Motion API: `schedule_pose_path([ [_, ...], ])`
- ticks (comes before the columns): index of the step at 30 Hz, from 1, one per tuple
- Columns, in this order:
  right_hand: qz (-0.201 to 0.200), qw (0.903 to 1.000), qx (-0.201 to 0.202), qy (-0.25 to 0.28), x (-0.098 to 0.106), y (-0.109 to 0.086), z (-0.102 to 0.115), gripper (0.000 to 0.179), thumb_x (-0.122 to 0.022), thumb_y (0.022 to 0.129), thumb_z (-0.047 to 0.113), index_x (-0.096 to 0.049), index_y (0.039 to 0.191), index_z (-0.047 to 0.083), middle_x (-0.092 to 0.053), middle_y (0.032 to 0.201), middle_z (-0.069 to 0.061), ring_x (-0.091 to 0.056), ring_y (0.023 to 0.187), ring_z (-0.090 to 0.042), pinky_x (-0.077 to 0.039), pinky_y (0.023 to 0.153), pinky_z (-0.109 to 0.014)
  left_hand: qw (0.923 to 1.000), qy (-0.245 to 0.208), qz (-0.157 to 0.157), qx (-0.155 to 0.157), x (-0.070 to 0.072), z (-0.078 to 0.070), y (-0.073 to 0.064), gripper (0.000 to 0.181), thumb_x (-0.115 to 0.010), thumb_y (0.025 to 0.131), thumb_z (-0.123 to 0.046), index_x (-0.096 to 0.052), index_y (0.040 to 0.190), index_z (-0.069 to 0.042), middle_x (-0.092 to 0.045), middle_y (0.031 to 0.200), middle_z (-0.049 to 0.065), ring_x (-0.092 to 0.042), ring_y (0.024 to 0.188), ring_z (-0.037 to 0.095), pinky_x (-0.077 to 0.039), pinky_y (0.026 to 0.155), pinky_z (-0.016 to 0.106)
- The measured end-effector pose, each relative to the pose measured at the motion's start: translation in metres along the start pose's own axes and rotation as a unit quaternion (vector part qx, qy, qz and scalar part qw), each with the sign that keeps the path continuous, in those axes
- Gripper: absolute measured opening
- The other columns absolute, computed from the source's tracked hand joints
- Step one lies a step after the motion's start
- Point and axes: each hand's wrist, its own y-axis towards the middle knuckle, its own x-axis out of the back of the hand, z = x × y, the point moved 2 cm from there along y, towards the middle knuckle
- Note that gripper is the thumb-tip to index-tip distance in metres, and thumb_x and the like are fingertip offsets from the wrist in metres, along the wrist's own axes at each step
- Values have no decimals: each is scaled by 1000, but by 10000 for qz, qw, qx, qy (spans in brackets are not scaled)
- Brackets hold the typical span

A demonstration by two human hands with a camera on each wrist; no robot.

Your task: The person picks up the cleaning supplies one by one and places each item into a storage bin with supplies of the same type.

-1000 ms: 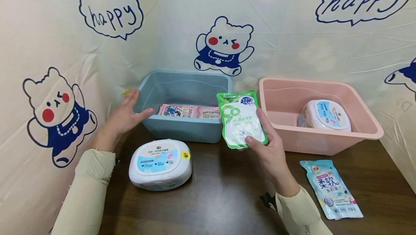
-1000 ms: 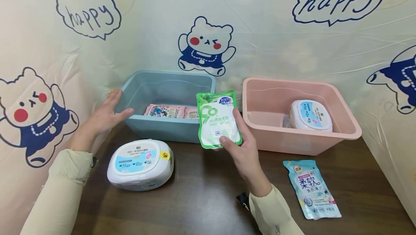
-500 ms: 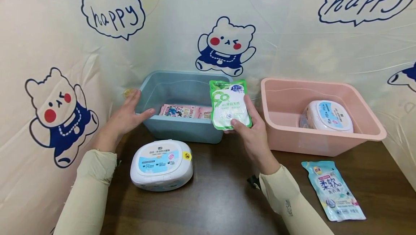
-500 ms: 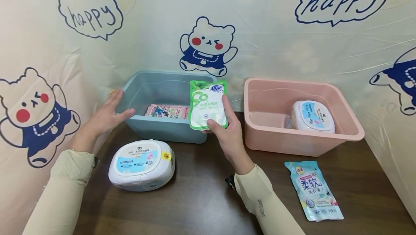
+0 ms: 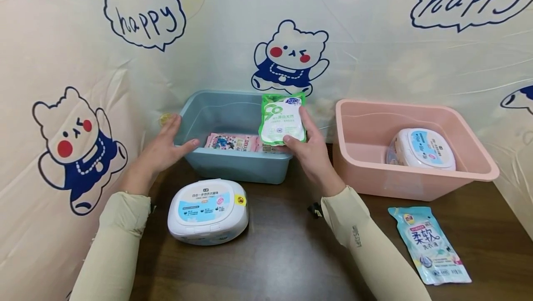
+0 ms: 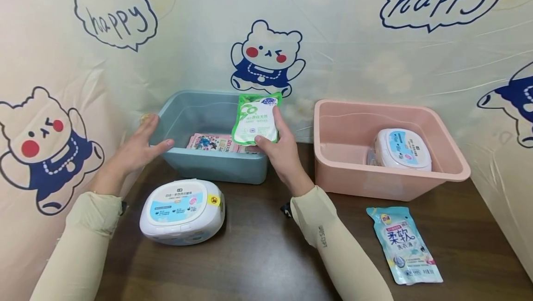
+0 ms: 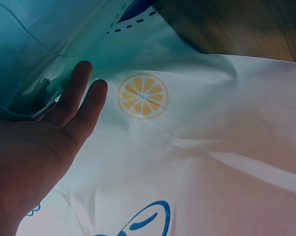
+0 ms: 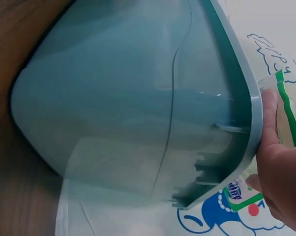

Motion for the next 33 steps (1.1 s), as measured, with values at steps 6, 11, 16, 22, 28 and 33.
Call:
schedule_pose_path([
  [6, 6, 9993, -351, -115, -7, 14, 1, 88, -54, 96, -16, -12, 164, 20, -26, 160, -8, -54, 122, -33, -51, 93, -53, 10000, -19, 20, 53, 0, 0, 1, 110, -52, 88, -76, 13, 161, -26, 20, 167, 4, -2, 146, 56, -14, 99, 83],
  [11, -56, 9983, -573, -29, -10, 21, 0, 88, -52, 97, -16, -12, 164, 23, -27, 160, -7, -54, 123, -33, -50, 94, -54, 10000, -29, -8, 62, -1, 0, 1, 110, -52, 87, -78, 12, 161, -27, 19, 167, 2, -2, 147, 55, -14, 100, 83],
  [16, -44, 9981, -620, 48, -11, 27, -1, 88, -50, 97, -17, -11, 164, 23, -25, 160, -8, -54, 124, -35, -53, 92, -51, 10000, -10, -32, 20, -1, -1, 1, 109, -53, 89, -75, 12, 161, -27, 18, 167, 3, -2, 147, 55, -14, 100, 83],
  [22, -117, 9969, -775, -99, -12, 31, -2, 90, -52, 97, -17, -10, 164, 24, -23, 161, -9, -56, 121, -36, -57, 85, -44, 10000, 27, -68, -19, 0, -1, 0, 107, -53, 90, -74, 13, 161, -26, 17, 168, 5, -3, 147, 55, -15, 101, 83],
  [28, -103, 9955, -884, -326, -14, 33, -1, 90, -53, 97, -15, -8, 165, 22, -21, 162, -10, -60, 116, -36, -54, 89, -50, 10000, -3, -76, 1, 0, -2, 0, 108, -53, 89, -75, 12, 161, -26, 17, 168, 4, -1, 148, 53, -14, 101, 83],
  [33, -92, 9921, -1073, -649, -16, 33, 1, 92, -56, 97, -12, -6, 165, 24, -25, 160, -11, -64, 109, -36, -57, 86, -45, 10000, -24, -70, -2, 1, -1, -1, 109, -52, 88, -76, 12, 161, -27, 18, 167, 3, -1, 148, 53, -13, 101, 82],
])
